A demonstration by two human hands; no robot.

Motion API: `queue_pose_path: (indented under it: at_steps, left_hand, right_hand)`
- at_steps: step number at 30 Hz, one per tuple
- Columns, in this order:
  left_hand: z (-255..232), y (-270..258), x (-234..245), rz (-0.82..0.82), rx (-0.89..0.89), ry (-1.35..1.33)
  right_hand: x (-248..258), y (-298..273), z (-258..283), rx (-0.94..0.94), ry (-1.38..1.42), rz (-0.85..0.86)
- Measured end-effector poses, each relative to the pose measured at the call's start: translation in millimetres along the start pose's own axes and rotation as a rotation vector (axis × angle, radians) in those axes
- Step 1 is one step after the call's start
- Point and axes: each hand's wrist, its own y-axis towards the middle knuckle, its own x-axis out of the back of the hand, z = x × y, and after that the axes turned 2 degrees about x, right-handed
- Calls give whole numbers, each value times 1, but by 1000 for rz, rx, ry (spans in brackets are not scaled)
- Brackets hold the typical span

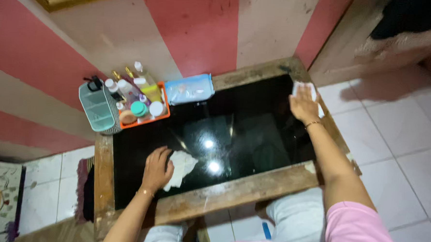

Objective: The person wipes a black tabletop and a gold-framed mirror using wet wipes. They repeatedly clean the table surface, then wipe the mirror, and return to the table, continuing to wipe until the end of the clip.

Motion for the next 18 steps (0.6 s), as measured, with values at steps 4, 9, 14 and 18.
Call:
queue_pose_path:
  at_steps: [4, 9, 14, 18]
  left_hand:
    - [3, 4, -4, 8, 0, -4]
    - [0, -1, -4, 7, 26, 0]
    - [1, 0, -1, -4, 24, -20]
    - [1, 0, -1, -34, 2, -27]
  right_hand:
    - [20, -49, 125, 429, 295, 242]
    - [50, -125, 270, 1106, 607, 310]
    - [4, -62, 234, 762, 416, 455]
    - [-11, 8, 92, 87, 63, 197]
